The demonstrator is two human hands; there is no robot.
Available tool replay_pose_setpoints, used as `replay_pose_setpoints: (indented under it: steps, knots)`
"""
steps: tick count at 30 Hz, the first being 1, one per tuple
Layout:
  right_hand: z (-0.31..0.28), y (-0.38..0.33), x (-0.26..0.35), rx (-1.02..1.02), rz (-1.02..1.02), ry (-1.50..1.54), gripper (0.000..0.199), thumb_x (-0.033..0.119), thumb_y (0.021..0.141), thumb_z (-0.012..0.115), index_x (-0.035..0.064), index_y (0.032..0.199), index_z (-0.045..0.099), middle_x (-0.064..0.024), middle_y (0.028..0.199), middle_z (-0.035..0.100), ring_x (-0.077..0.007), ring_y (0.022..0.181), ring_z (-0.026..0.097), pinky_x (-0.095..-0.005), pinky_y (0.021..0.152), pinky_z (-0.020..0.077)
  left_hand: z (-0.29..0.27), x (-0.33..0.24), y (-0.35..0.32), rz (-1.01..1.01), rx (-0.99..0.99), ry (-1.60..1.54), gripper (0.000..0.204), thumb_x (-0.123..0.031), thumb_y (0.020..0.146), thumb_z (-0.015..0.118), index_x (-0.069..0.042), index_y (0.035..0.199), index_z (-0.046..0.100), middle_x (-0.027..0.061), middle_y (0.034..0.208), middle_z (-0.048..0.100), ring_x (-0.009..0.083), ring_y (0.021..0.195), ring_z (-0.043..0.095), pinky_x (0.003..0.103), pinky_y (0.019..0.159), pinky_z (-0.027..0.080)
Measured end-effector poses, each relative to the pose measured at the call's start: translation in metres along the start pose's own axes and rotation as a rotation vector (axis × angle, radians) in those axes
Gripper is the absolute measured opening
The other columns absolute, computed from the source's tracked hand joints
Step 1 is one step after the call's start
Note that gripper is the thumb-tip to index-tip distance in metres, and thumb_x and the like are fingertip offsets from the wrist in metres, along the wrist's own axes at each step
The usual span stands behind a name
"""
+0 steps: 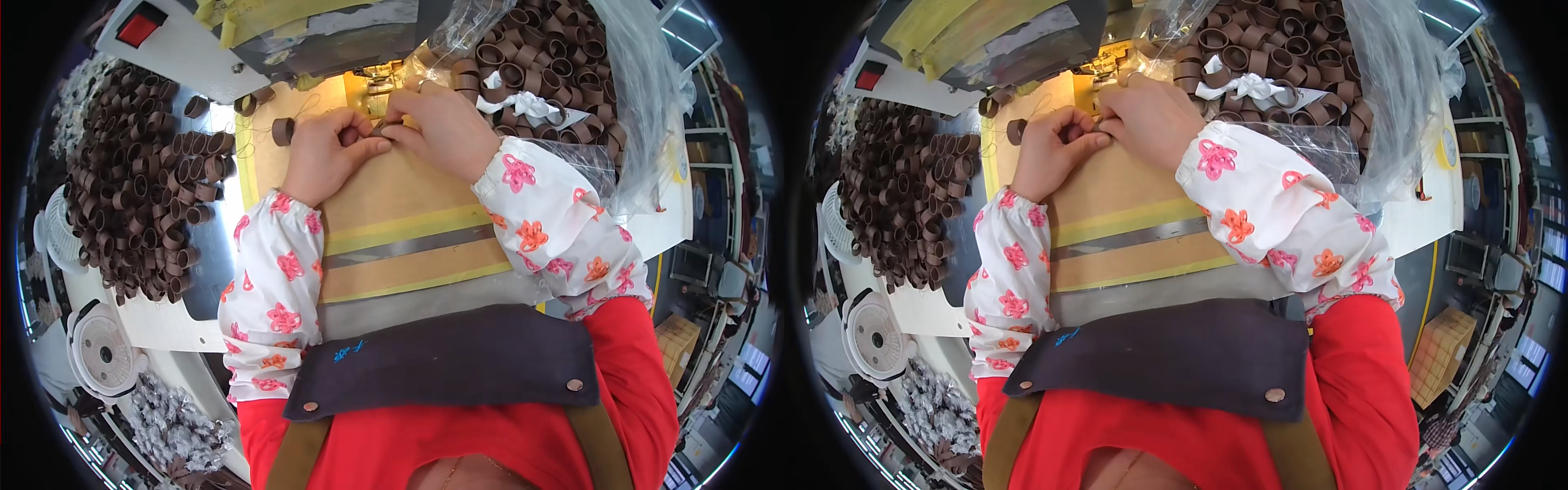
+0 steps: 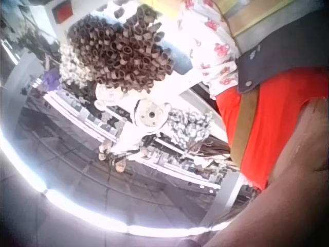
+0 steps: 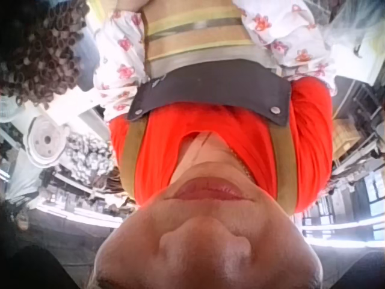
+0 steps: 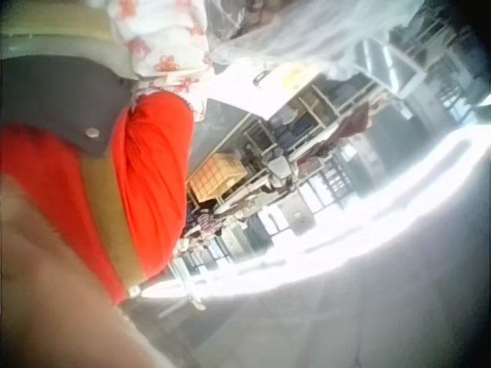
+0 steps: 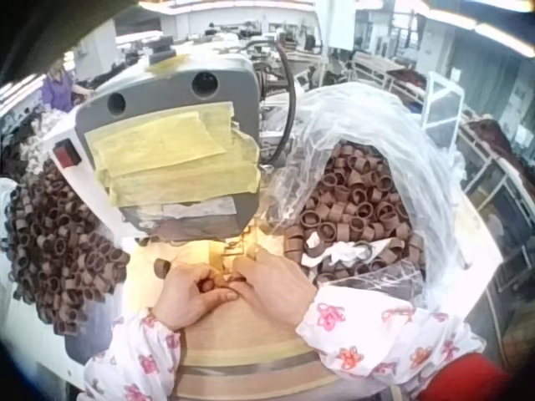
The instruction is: Assembling and finishing small leather loops using a specialized machine at a workbench.
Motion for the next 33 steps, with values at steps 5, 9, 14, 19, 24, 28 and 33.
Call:
replay_pose_setpoints:
  steps: [5, 9, 14, 19, 24, 28, 33]
  knots:
    - [0.010, 0.012, -0.018, -0.019, 0.151, 0.244, 0.015, 0.008, 0.073, 0.062, 0.0039, 0.087, 0.056, -0.0066, 0.075, 0.059, -0.0164, 0.066, 0.057, -0.0280, 0.059, 0.0446, -0.001, -0.011, 0.004, 0.104, -0.082, -0.023, 0.020, -0.020, 0.074, 0.067, -0.002, 0.072, 0.060, 0.0072, 0.058, 0.057, 0.0148, 0.050, 0.051, 0.026, 0.048, 0.040]
    - [0.024, 0.015, -0.031, 0.065, 0.179, 0.569, 0.016, 0.006, 0.072, 0.060, 0.0071, 0.087, 0.058, -0.0104, 0.074, 0.059, -0.0248, 0.067, 0.059, -0.0329, 0.061, 0.0460, -0.016, -0.006, 0.004, 0.090, -0.185, -0.162, 0.016, -0.017, 0.081, 0.058, -0.001, 0.082, 0.060, 0.0082, 0.065, 0.059, 0.0131, 0.059, 0.055, 0.025, 0.054, 0.042]
    - [0.013, -0.009, 0.022, 0.202, -0.006, 0.329, 0.014, 0.004, 0.071, 0.057, 0.0086, 0.084, 0.057, -0.0090, 0.069, 0.058, -0.0287, 0.065, 0.057, -0.0367, 0.061, 0.0452, -0.009, -0.023, 0.014, 0.166, -0.132, -0.295, 0.020, -0.016, 0.088, 0.045, -0.001, 0.082, 0.057, 0.0080, 0.064, 0.055, 0.0172, 0.061, 0.054, 0.028, 0.063, 0.041]
    - [-0.001, -0.005, 0.029, 0.091, -0.239, 0.164, 0.016, 0.005, 0.072, 0.060, 0.0060, 0.088, 0.056, -0.0097, 0.064, 0.057, -0.0207, 0.054, 0.055, -0.0296, 0.051, 0.0422, -0.009, -0.042, 0.006, 0.351, -0.169, 0.361, 0.016, -0.021, 0.084, 0.052, -0.009, 0.073, 0.058, 0.0058, 0.057, 0.052, 0.0229, 0.057, 0.052, 0.035, 0.075, 0.035]
    - [0.002, 0.016, -0.008, 0.104, -0.076, 0.307, 0.019, 0.005, 0.071, 0.062, 0.0010, 0.090, 0.059, -0.0081, 0.063, 0.056, -0.0150, 0.053, 0.054, -0.0272, 0.049, 0.0418, -0.021, -0.032, -0.001, 0.241, -0.235, 0.317, 0.013, -0.025, 0.080, 0.059, -0.015, 0.087, 0.064, 0.0030, 0.052, 0.053, 0.0188, 0.053, 0.052, 0.034, 0.082, 0.031]
    - [0.000, 0.017, -0.009, 0.036, -0.092, 0.231, 0.015, 0.006, 0.071, 0.063, 0.0006, 0.085, 0.061, -0.0084, 0.063, 0.056, -0.0156, 0.053, 0.053, -0.0268, 0.050, 0.0423, -0.014, -0.019, 0.007, 0.117, -0.168, 0.278, 0.021, -0.029, 0.078, 0.062, -0.016, 0.094, 0.065, 0.0010, 0.051, 0.054, 0.0163, 0.051, 0.051, 0.035, 0.085, 0.028]
    - [-0.015, 0.018, -0.015, -0.175, -0.124, 0.159, 0.012, 0.006, 0.071, 0.063, 0.0020, 0.082, 0.063, -0.0097, 0.061, 0.055, -0.0207, 0.052, 0.053, -0.0284, 0.051, 0.0426, -0.017, -0.010, 0.013, 0.066, -0.273, 0.247, 0.023, -0.032, 0.075, 0.063, -0.012, 0.086, 0.066, 0.0003, 0.049, 0.052, 0.0159, 0.048, 0.049, 0.033, 0.078, 0.029]
Point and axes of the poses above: each hand's wrist, its own y-axis towards the middle knuckle, its own z-axis out of the palm, x = y × z, the point moved 10 cm from there along y, towards the middle knuckle
